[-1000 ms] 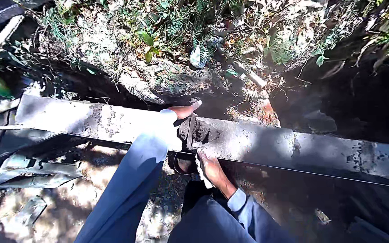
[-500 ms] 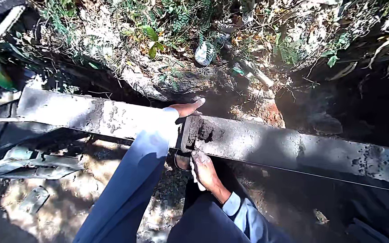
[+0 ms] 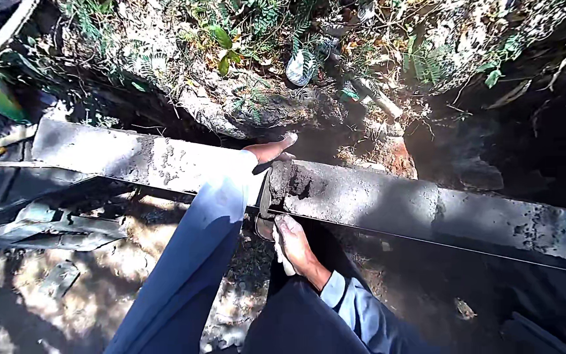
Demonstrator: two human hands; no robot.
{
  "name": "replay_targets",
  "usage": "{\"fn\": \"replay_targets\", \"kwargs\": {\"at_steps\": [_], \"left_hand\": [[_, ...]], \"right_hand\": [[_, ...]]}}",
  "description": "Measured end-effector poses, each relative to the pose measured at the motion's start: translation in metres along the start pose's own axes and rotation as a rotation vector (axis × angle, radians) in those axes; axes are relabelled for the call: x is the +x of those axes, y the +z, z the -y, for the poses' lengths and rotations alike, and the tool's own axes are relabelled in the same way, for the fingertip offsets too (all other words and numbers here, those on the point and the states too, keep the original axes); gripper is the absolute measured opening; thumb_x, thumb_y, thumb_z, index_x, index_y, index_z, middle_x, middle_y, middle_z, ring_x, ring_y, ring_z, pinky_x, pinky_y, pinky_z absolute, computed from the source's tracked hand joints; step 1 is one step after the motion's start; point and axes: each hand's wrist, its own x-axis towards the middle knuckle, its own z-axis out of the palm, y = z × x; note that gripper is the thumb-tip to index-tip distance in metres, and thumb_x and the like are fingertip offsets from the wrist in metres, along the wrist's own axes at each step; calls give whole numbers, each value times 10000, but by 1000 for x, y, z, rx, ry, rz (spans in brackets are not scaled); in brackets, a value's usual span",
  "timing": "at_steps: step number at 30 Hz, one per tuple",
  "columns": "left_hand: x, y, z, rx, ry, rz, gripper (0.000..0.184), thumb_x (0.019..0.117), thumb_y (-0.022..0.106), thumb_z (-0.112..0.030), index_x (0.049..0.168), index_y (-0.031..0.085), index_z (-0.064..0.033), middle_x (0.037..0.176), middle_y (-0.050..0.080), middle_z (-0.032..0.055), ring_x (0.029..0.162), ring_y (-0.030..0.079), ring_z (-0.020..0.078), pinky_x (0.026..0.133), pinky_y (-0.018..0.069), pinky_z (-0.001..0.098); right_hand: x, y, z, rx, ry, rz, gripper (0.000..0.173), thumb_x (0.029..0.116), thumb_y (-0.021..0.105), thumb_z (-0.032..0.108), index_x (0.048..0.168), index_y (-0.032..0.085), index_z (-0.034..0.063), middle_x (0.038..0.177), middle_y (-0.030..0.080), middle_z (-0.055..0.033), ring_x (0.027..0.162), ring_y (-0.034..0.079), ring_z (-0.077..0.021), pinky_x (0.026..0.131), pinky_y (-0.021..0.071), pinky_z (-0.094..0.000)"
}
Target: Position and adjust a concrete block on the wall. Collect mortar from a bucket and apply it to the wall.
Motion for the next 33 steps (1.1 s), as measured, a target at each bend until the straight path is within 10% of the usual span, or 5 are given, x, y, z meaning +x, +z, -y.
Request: {"fn": "replay_targets", "kwargs": {"at_steps": [9, 13, 16, 21, 33], "left_hand": [[18, 1, 26, 101, 157, -125, 812, 1051, 166, -665, 1409, 608, -86, 1449, 574, 197, 1398, 489, 366, 1151, 333, 640], [-31, 58, 73, -138, 556, -1035, 506, 1114, 318, -335, 1473, 536, -53, 1554, 502, 91, 1465, 437, 208, 1241, 298, 423], [-53, 122, 113, -615, 409, -1443, 678, 1085, 222, -447, 1626, 203, -39, 1700, 185, 130, 1574, 167, 222, 1291, 140, 406], [-31, 179, 109, -1938, -80, -869, 819, 1041, 116, -681, 1623, 197, -111, 1680, 194, 172, 1526, 251, 324, 1190, 263, 599], [-20, 172, 75, -2079, -77, -895, 816, 1055, 126, -662, 1590, 303, -72, 1637, 308, 182, 1502, 305, 331, 1182, 295, 593]], "right_hand": [[-28, -31, 22, -133, -42, 27, 349, 1110, 372, 267, 989, 618, 52, 652, 545, 5, 494, 517, -102, 470, 485, -278], [-60, -93, 34, -447, -295, -235, 317, 1061, 395, 239, 1002, 639, 45, 661, 539, 46, 535, 526, -59, 524, 489, -270], [-50, -136, 40, -170, -151, -250, 357, 1118, 318, 224, 946, 584, 58, 603, 513, 23, 448, 486, -83, 418, 469, -252], [-30, -117, 36, -120, 107, -89, 403, 1144, 298, 296, 957, 553, 46, 588, 483, 5, 406, 453, -89, 365, 436, -246], [-37, -98, 61, -1196, -214, 42, 445, 1103, 319, 267, 1100, 688, 19, 790, 642, -75, 692, 615, -171, 705, 540, -379]]}}
